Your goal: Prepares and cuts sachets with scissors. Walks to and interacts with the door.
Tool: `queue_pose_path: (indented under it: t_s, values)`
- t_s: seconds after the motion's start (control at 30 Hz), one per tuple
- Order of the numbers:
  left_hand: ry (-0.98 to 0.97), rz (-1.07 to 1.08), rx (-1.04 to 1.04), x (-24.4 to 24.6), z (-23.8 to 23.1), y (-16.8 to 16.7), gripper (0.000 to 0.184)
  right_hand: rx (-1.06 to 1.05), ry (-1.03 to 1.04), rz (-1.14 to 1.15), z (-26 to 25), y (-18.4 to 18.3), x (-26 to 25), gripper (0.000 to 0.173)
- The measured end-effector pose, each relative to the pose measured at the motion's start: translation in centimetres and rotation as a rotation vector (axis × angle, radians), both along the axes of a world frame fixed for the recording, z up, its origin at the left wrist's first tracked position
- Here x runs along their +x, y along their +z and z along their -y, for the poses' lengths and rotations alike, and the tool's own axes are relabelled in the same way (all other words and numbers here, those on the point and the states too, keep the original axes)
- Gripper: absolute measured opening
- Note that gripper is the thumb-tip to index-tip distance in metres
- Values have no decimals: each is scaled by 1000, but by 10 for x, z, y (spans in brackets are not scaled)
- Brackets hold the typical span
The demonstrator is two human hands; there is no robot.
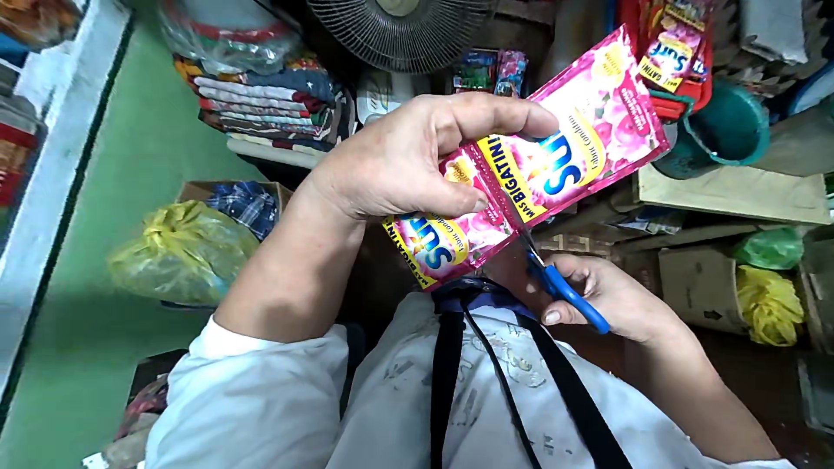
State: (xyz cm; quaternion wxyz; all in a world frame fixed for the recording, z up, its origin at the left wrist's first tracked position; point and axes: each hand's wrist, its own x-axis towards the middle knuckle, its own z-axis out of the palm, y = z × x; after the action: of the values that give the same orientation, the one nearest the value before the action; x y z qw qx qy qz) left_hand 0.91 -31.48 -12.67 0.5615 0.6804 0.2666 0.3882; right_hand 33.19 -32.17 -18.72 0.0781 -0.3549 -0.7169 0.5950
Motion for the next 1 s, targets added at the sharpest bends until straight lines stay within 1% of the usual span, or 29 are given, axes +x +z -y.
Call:
queue_pose_path:
  t_s: [0.17, 0.27, 0.33, 0.43, 0.53, 0.7, 0.83, 1.0]
  values:
    - [9, 24, 12, 1, -2, -2, 71, 27, -62, -53, 4, -9, -2, 41]
    - [12, 48, 0, 3, -3, -1, 73, 38, -98, -70, 6, -11, -4, 39]
    - [-12, 69, 0, 5, -4, -1, 74, 40, -84, -67, 6, -9, -6, 41]
    - [-57, 72, -12, 12, -4, -4, 73, 39, -56, -79, 4, -6, -9, 49]
    - [-79, 94, -77, 16, -3, -4, 74, 38, -51, -88, 3, -6, -9, 46]
    - [-98, 65, -87, 18, -5, -5, 74, 68, -99, -89, 4, -11, -4, 38]
    - [-108, 54, -83, 20, -8, -7, 73, 98, -129, -49, 5, -11, -4, 41]
    - [-169, 91, -140, 30, -10, -15, 73, 95, -105, -129, 4, -14, -9, 44]
